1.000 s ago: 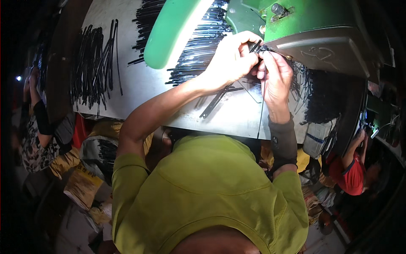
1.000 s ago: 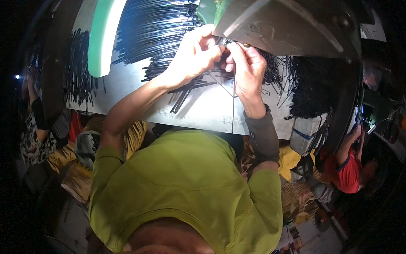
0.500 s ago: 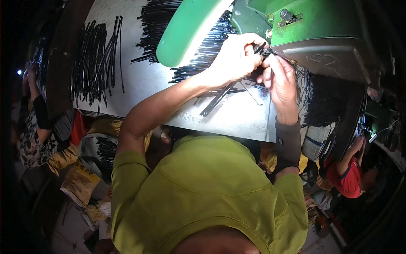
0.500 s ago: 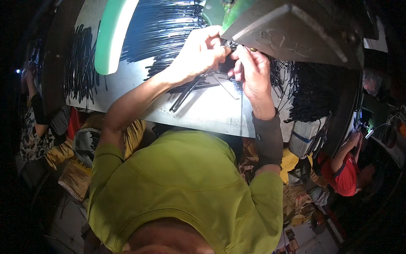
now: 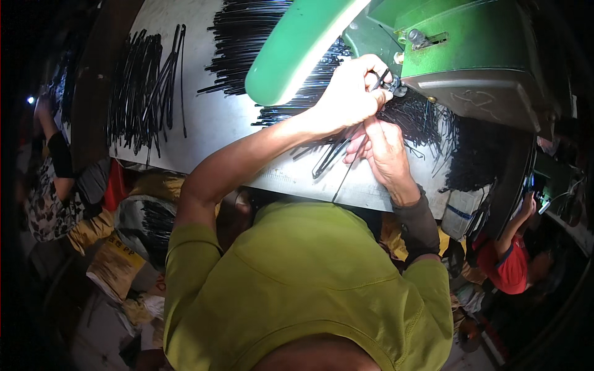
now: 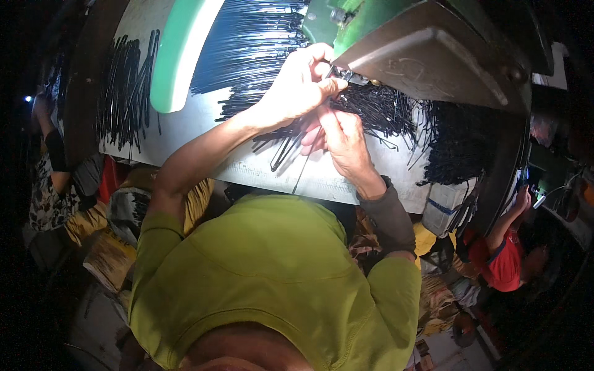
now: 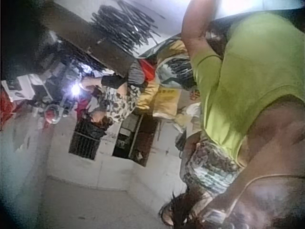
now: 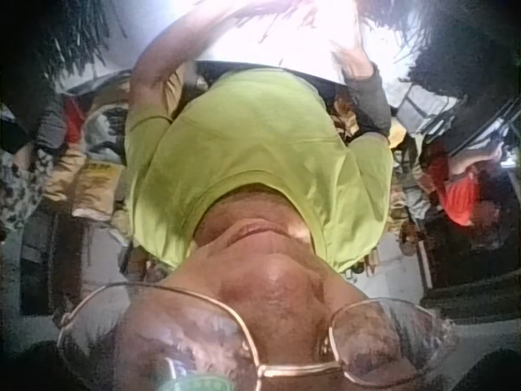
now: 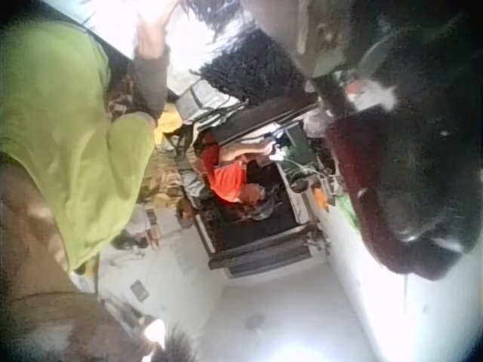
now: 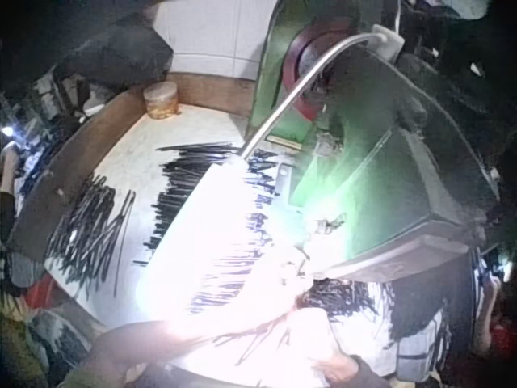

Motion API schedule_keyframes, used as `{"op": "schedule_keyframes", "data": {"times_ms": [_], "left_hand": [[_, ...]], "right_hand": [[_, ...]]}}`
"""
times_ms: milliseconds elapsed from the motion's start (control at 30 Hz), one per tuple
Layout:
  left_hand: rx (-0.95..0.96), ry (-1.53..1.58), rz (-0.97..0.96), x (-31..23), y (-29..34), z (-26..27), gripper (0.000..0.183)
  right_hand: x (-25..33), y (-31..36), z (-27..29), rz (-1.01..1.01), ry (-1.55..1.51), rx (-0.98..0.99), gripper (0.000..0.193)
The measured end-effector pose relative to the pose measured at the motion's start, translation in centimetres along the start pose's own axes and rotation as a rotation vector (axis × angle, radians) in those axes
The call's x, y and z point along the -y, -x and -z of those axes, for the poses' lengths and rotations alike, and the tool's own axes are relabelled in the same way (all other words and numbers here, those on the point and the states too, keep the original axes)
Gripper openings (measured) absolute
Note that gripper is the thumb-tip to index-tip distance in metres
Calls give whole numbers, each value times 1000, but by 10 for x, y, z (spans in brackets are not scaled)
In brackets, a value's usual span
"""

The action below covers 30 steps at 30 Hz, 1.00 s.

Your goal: The person picks up plastic strips, inserts them into a machine to fasten components onto their ends, and places the assembled strips onto the table.

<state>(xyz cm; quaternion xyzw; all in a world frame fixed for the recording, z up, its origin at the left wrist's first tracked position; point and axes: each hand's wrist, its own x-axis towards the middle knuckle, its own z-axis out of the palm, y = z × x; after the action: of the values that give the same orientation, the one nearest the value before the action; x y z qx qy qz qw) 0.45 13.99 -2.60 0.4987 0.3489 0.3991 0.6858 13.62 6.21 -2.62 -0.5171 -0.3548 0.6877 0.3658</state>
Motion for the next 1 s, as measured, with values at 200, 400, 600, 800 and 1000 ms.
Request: {"op": "schedule_keyframes", "data": {"times_ms": [200, 400, 600, 800, 1000], "left_hand": [[-35, -116, -99, -1, 2, 0, 16], [-63, -131, -156, -2, -12, -1, 15], [-77, -90, -119, 1, -14, -2, 12], [-119, -112, -176, 3, -11, -4, 10], [-41, -18, -53, -4, -17, -3, 9]], "right_hand": [[1, 1, -1, 29, -77, 26, 39], [15, -5, -3, 53, -93, -27, 33], [9, -9, 2, 78, -85, -27, 41], [9, -7, 1, 72, -64, -56, 43], [16, -4, 5, -10, -271, 79, 46]]}}
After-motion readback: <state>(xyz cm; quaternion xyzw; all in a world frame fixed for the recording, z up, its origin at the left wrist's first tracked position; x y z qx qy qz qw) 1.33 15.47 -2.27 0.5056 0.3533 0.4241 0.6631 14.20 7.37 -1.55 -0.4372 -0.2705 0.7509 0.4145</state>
